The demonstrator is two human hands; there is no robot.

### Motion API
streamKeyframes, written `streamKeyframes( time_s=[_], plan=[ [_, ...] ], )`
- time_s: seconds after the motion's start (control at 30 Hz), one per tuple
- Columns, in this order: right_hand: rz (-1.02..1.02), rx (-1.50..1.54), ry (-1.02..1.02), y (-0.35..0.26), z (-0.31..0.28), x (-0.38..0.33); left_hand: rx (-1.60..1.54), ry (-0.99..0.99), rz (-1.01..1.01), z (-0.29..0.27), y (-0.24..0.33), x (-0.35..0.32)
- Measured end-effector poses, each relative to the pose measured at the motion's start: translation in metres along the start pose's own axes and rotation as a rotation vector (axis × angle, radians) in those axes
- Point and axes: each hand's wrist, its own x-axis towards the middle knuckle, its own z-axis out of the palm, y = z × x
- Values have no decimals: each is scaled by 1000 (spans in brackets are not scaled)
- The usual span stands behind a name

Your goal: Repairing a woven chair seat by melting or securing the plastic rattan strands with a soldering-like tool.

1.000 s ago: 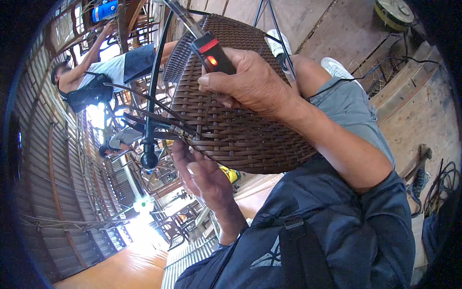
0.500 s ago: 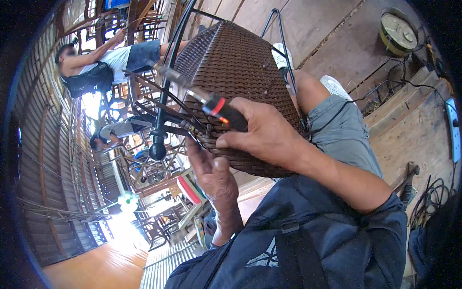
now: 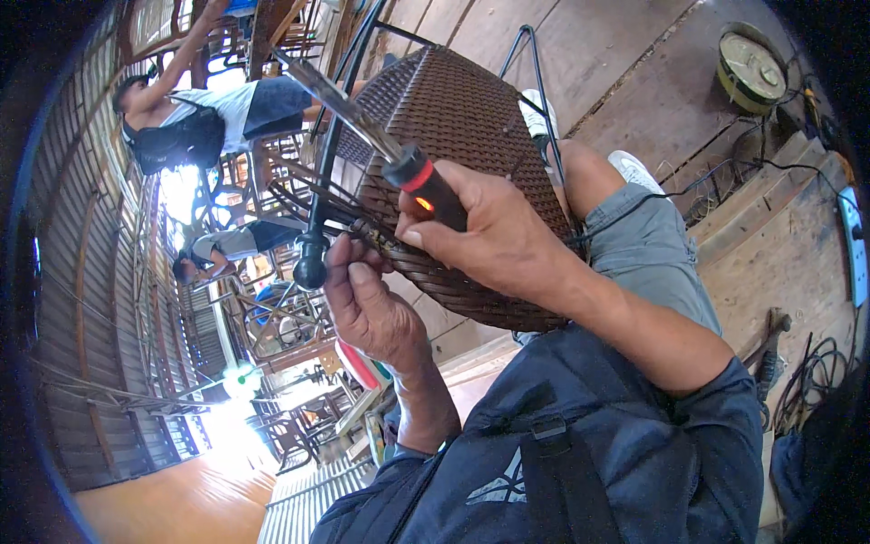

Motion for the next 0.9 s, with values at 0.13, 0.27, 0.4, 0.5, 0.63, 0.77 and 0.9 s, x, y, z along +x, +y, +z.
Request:
streamKeyframes(
  time_s=[0.13,0.27,0.4,0.5,0.63,0.77,0.9],
  plan=[
    [-79,-10,46,5,2,-10,-86,20,-93,3,0,-1],
    [-93,-113,44,2,5,-22,-29,-32,-33,10,3,0],
    [-183,-210,37,11,4,-23,-49,48,-155,15,6,10],
    [-107,-26,71,11,-6,-19,-47,73,-138,9,2,9],
    [83,185,132,18,-28,-12,-38,80,-15,9,-9,13],
    [180,123,137,18,-33,-4,70,-40,-13,-5,-13,21],
    [145,127,139,22,-36,5,180,2,83,-2,-18,22]
  ],
)
